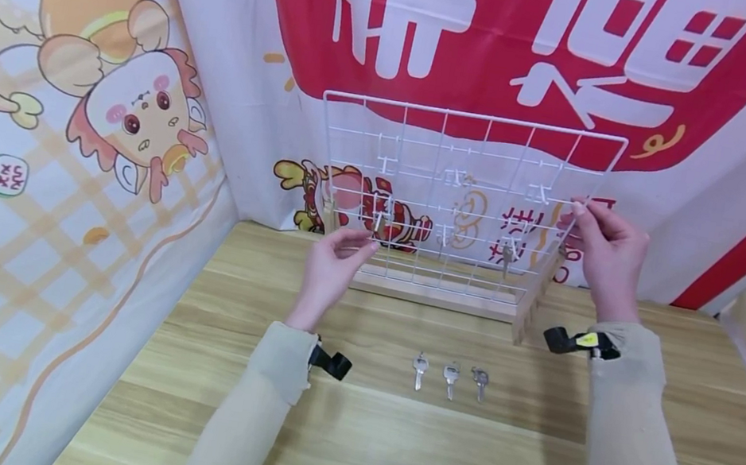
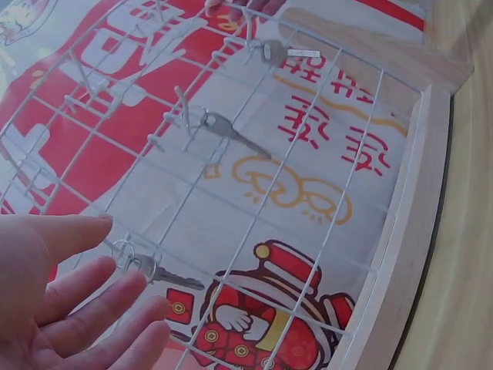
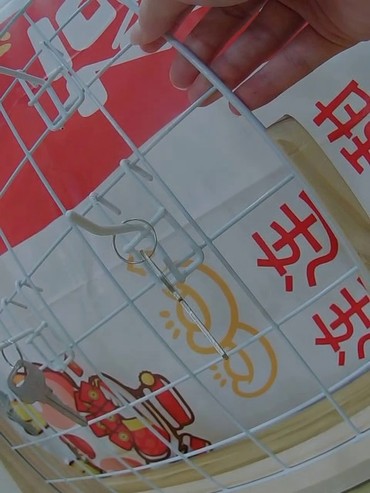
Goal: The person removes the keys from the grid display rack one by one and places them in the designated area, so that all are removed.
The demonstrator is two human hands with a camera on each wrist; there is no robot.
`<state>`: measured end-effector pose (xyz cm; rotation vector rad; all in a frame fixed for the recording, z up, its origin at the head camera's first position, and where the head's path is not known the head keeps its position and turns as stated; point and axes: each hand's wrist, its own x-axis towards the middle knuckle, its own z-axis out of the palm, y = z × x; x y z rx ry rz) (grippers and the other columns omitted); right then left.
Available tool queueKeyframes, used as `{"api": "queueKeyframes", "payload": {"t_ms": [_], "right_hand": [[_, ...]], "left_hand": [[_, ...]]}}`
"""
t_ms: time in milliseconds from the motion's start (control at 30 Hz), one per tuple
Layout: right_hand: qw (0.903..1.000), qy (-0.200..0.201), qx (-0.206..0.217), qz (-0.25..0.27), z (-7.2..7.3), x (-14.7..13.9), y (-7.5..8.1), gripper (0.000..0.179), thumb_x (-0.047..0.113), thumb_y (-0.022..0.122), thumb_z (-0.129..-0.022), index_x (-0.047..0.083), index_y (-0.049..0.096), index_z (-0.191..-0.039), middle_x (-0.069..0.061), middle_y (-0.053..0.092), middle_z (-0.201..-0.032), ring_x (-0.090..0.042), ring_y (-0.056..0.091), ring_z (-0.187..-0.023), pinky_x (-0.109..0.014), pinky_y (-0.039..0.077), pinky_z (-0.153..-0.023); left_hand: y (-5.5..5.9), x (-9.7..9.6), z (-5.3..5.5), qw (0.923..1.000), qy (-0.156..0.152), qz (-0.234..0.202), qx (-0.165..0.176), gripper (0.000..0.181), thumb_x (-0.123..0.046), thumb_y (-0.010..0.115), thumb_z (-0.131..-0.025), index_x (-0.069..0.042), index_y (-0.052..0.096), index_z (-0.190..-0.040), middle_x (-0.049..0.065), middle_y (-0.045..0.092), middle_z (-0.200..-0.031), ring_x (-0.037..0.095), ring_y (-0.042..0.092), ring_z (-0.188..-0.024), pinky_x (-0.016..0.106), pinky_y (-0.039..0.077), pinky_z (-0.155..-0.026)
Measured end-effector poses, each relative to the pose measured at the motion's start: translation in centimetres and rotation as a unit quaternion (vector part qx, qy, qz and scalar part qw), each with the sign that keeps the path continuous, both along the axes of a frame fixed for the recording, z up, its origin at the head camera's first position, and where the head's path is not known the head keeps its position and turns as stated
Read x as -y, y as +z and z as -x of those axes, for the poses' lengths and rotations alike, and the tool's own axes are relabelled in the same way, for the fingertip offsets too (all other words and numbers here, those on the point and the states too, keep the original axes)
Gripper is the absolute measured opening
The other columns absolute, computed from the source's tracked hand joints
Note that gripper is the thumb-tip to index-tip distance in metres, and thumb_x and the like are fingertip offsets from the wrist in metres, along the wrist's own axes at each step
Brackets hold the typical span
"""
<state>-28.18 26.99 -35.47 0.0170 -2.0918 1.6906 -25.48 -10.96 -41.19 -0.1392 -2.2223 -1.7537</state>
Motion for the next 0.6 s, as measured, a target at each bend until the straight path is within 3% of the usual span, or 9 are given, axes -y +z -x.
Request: {"api": "queueKeyframes", "payload": {"t_ms": [167,300,600], "right_hand": [[1.0000,0.002,-0.001,0.002,0.0,-0.1,0.0,0.041,0.043,0.069,-0.094,0.023,0.072,-0.130,-0.009,0.073,-0.118,-0.017,0.070,-0.102,-0.019,0.055,-0.082],[1.0000,0.004,0.001,0.001,0.0,-0.2,-0.1,0.041,0.043,0.069,-0.094,0.023,0.072,-0.130,-0.010,0.073,-0.118,-0.019,0.070,-0.103,-0.022,0.056,-0.083],[1.0000,0.003,0.003,-0.002,0.1,-0.2,-0.1,0.042,0.044,0.068,-0.094,0.023,0.072,-0.130,-0.009,0.073,-0.118,-0.022,0.069,-0.106,-0.021,0.056,-0.083]], "left_hand": [[0.3,0.1,1.6,0.9997,0.014,-0.004,-0.021,0.028,-0.017,0.078,-0.092,-0.005,0.073,-0.117,0.004,0.074,-0.106,0.018,0.072,-0.093,0.031,0.059,-0.084],[0.2,0.1,2.4,0.9997,0.019,-0.005,-0.017,0.026,-0.017,0.079,-0.092,-0.007,0.074,-0.116,0.003,0.074,-0.106,0.017,0.072,-0.092,0.030,0.058,-0.083],[0.5,-0.1,3.4,0.9996,0.027,0.005,0.000,0.022,-0.020,0.078,-0.092,-0.010,0.076,-0.111,0.002,0.074,-0.102,0.016,0.071,-0.090,0.031,0.058,-0.082]]}}
